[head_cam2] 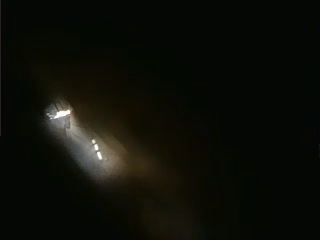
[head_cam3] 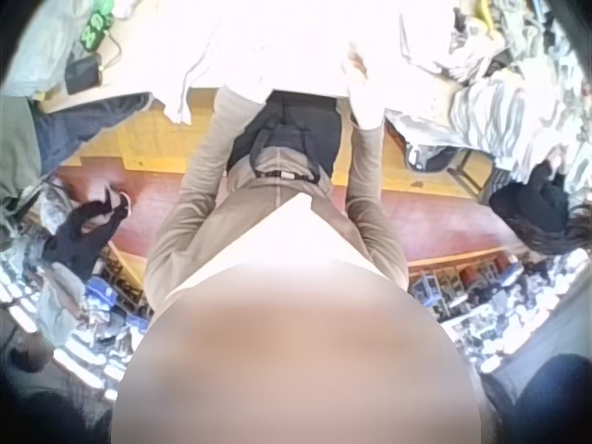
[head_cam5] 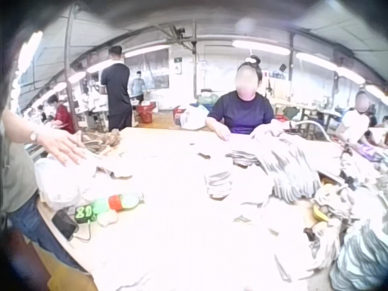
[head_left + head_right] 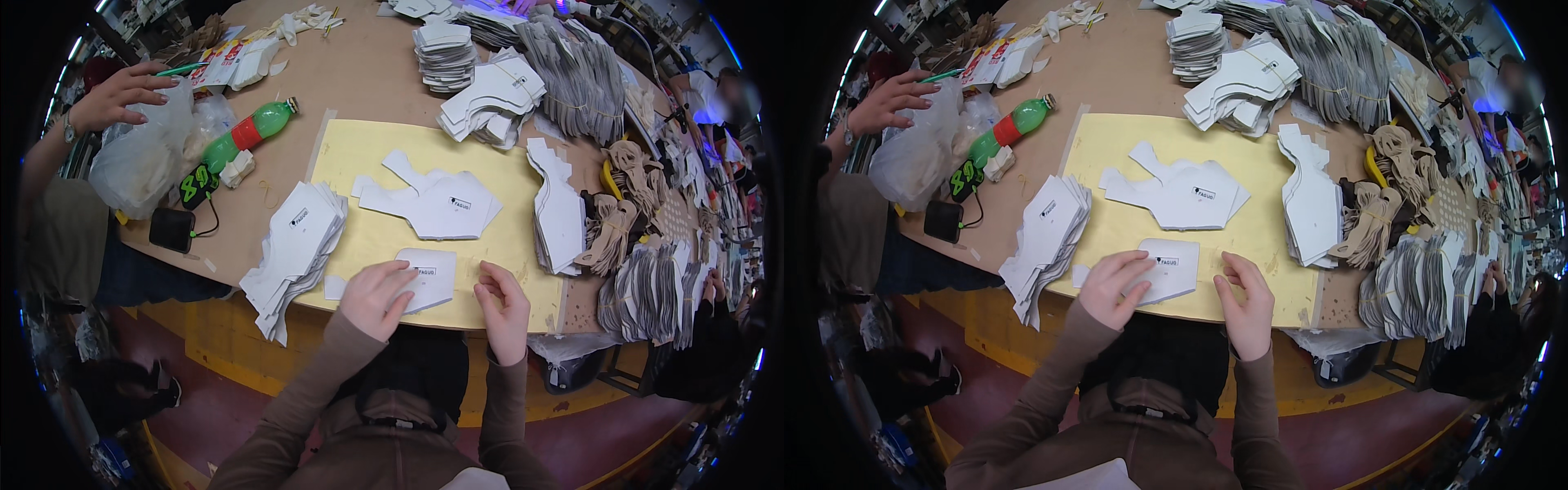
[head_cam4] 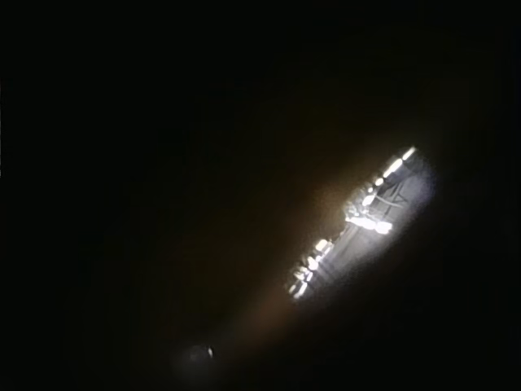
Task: The person repeatedly picks up white paper cutouts, folds them in half, and places them into a growing stack on the table. The person handles the items one at a time and continues the same folding motion throughout the clip.
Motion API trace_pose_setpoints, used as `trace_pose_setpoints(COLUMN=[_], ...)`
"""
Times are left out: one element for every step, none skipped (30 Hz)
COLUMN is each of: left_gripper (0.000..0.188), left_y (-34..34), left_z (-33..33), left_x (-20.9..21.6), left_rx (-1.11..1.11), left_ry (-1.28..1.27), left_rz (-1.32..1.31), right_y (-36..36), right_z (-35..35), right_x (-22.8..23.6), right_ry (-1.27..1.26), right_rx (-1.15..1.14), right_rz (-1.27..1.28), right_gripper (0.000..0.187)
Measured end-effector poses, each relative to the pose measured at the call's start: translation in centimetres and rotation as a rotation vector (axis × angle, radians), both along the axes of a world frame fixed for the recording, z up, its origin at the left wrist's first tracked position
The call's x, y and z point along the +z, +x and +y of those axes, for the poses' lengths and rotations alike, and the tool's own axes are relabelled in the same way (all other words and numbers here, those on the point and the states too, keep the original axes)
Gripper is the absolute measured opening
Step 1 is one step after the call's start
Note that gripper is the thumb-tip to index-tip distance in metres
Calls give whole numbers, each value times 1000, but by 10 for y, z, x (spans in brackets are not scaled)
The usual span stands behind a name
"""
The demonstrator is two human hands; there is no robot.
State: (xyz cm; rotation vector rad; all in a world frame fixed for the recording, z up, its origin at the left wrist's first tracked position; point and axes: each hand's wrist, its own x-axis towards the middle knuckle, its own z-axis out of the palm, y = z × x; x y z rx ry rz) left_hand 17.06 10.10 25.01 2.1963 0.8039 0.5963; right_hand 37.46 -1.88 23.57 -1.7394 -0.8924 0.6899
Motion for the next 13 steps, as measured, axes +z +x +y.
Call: trace_pose_setpoints(left_gripper=[32, 32, 32, 33, 35, 36, 36, 37, 37, 38, 39, 39, 39], left_y=[2, 4, 6, 7, 8, 8, 9, 9, 9, 10, 11, 13, 16], left_z=[-6, -11, -16, -20, -23, -26, -28, -30, -30, -30, -30, -29, -25], left_x=[-7, -13, -18, -22, -24, -26, -27, -27, -25, -24, -22, -20, -18], left_rx=[-5, -9, -14, -3, 8, 19, 26, 33, 42, 41, 40, 38, 37], left_ry=[50, 90, 122, 159, 189, 219, 216, 214, 216, 205, 195, 189, 203], left_rz=[48, 85, 112, 149, 177, 203, 214, 224, 232, 248, 262, 274, 263], right_y=[1, 1, 0, -1, -3, -5, -8, -12, -15, -17, -18, -18, -18], right_z=[-1, -2, -2, -2, -1, 2, 4, 6, 9, 11, 12, 12, 12], right_x=[-1, -1, -2, -2, -3, -5, -7, -9, -12, -14, -15, -16, -17], right_ry=[-19, -3, 8, 27, 43, 67, 84, 71, 54, 47, 33, 29, 30], right_rx=[15, 55, 92, 129, 171, 213, 259, 253, 250, 242, 239, 231, 218], right_rz=[-15, -93, -174, -255, -325, -397, -471, -542, -617, -689, -699, -705, -710], right_gripper=[34, 32, 31, 30, 30, 30, 31, 30, 30, 29, 28, 27, 26])
